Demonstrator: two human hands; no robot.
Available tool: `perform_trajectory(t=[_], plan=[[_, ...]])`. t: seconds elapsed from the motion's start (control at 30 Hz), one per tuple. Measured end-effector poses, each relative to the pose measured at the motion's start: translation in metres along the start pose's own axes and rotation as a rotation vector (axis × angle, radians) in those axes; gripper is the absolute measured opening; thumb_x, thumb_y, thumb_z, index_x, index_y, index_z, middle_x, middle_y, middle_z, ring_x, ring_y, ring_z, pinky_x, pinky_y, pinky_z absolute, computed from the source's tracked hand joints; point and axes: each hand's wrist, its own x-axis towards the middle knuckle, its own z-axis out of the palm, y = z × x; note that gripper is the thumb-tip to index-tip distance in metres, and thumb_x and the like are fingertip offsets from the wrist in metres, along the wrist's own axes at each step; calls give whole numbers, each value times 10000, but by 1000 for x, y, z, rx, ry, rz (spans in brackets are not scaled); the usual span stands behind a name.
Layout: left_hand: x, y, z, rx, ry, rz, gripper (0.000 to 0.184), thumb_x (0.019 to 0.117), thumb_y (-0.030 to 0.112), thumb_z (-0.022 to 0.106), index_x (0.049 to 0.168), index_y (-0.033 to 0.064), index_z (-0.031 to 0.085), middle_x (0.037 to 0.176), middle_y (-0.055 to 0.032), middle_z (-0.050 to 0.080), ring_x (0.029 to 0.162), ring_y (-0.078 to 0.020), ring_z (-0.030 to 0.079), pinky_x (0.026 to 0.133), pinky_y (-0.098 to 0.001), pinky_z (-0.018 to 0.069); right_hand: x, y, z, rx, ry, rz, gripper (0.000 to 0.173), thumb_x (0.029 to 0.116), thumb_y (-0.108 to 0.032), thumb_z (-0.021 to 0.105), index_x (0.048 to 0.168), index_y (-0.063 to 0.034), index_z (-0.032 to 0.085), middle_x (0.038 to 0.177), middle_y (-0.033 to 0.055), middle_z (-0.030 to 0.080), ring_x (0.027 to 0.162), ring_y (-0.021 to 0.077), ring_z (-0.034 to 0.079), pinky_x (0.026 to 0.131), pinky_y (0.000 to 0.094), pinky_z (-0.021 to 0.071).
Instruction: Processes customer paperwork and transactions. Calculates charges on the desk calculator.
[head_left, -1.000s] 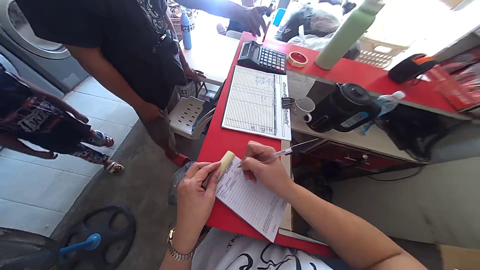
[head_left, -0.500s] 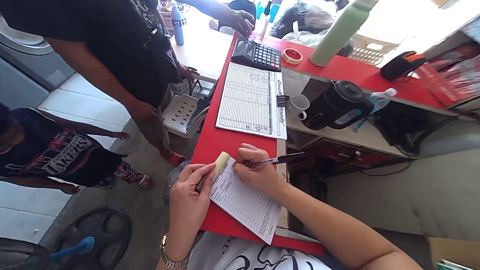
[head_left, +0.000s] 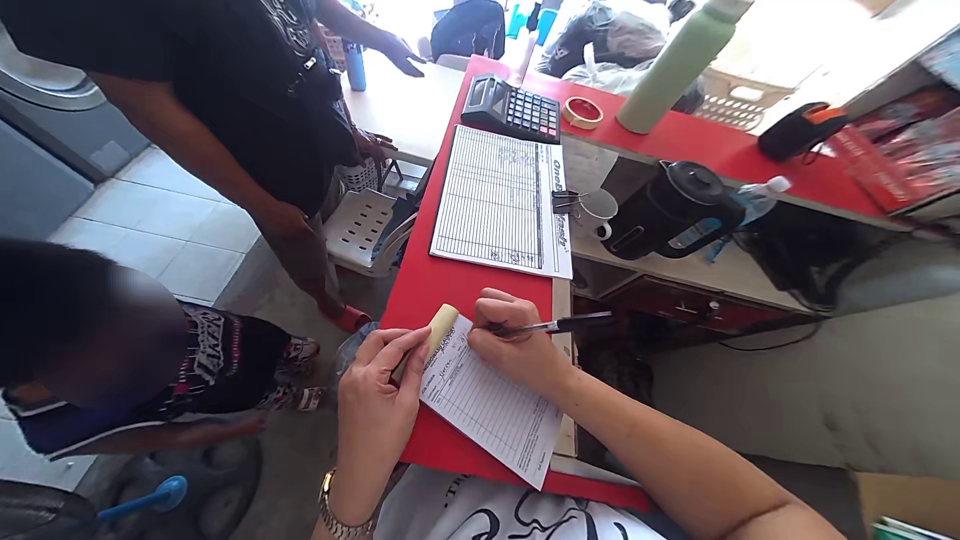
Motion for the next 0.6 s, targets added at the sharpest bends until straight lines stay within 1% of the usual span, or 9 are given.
perform_trajectory(t=[0.03, 0.07, 0.17, 0.33, 0.4, 0.53, 0.6], plan=[[0, 0, 0, 0, 0, 1, 205, 981, 254, 663, 1108, 153, 789, 1081, 6, 699, 946, -11, 670, 788, -143, 569, 0, 0, 0, 6, -4, -7, 223, 879, 10, 593, 669, -46, 542, 685, -12, 502, 579, 14, 483, 515, 146, 409], [0, 0, 0, 2, 3, 4, 206, 982, 254, 661, 1108, 154, 789, 1080, 4, 700, 944, -11, 670, 789, -145, 569, 0, -1, -1, 18, 2, 5, 225, 878, 12, 593, 669, -53, 541, 681, -18, 503, 570, 9, 486, 508, 143, 419], [0, -1, 0, 1, 2, 12, 206, 984, 255, 659, 1109, 155, 789, 1084, 7, 700, 952, -11, 671, 795, -147, 571, 1, -3, 0, 46, 40, 71, 181, 894, 5, 601, 722, -49, 589, 719, -11, 549, 572, 17, 541, 510, 152, 483], [0, -1, -1, -3, 0, 17, 203, 984, 251, 664, 1112, 154, 789, 1090, 5, 698, 951, -8, 670, 786, -137, 569, 0, -2, 1, 5, 59, 62, 183, 889, 7, 604, 714, -42, 592, 712, -5, 547, 571, 22, 543, 511, 151, 481], [0, -1, 0, -9, 1, 18, 202, 983, 245, 665, 1113, 153, 789, 1088, 5, 699, 949, -8, 671, 783, -135, 570, 0, -2, 0, 5, 53, 53, 196, 887, 10, 600, 699, -41, 578, 702, -5, 539, 570, 21, 528, 510, 152, 464], [0, -1, 0, -8, 8, 20, 199, 980, 242, 664, 1103, 151, 791, 1091, 6, 701, 954, -7, 670, 790, -137, 568, 1, -5, -1, 39, 59, 112, 175, 899, 14, 595, 734, -46, 587, 726, -5, 563, 554, 20, 557, 493, 152, 499], [0, -1, 0, -2, 7, 22, 201, 983, 242, 658, 1104, 150, 791, 1088, 6, 702, 952, -6, 668, 791, -137, 565, 1, -5, -1, 42, 61, 114, 175, 899, 11, 602, 733, -44, 592, 734, -3, 562, 553, 22, 556, 491, 152, 499]])
